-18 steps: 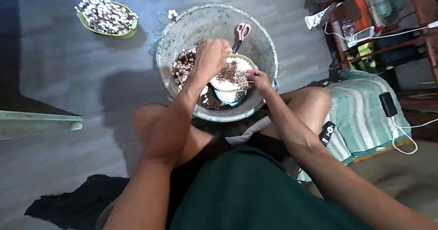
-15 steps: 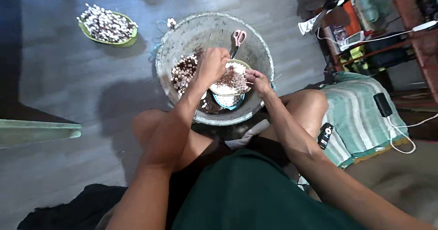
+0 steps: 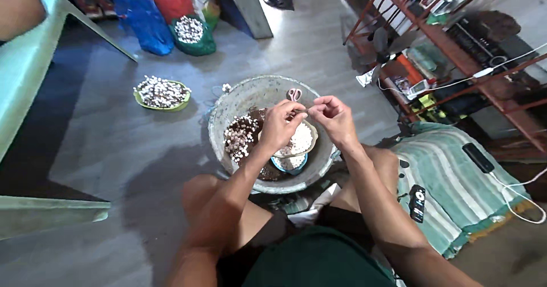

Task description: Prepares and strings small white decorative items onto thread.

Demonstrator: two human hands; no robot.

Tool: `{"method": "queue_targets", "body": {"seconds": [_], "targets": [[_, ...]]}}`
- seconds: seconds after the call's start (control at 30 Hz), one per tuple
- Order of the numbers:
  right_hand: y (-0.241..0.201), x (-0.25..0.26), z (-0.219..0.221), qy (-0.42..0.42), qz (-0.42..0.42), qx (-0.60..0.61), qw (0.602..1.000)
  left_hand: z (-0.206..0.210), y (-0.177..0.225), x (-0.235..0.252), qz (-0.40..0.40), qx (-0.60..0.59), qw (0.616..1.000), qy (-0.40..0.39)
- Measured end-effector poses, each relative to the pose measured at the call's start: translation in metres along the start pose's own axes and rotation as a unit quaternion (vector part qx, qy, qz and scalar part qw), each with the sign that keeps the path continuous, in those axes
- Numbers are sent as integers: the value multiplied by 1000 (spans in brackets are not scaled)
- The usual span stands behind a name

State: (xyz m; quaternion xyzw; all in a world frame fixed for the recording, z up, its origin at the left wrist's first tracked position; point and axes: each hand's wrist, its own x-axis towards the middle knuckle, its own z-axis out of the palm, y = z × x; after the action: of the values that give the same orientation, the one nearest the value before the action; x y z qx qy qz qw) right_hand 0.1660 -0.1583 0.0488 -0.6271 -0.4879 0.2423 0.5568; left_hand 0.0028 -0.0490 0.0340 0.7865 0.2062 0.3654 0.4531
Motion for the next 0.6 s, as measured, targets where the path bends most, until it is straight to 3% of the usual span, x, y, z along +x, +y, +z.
{"method": "queue_targets", "body": {"seconds": [0.2,0.47,0.6], "targets": [[6,14,5,12,-28,-15,999,3,2,3,-31,-34,998,40],[8,5,11,14,-47,-67,997,0,1,-2,-56,8,998,6],[9,-2,14,15,-45,-50,998,-2,-10,1,-77,-58,995,-15]]}}
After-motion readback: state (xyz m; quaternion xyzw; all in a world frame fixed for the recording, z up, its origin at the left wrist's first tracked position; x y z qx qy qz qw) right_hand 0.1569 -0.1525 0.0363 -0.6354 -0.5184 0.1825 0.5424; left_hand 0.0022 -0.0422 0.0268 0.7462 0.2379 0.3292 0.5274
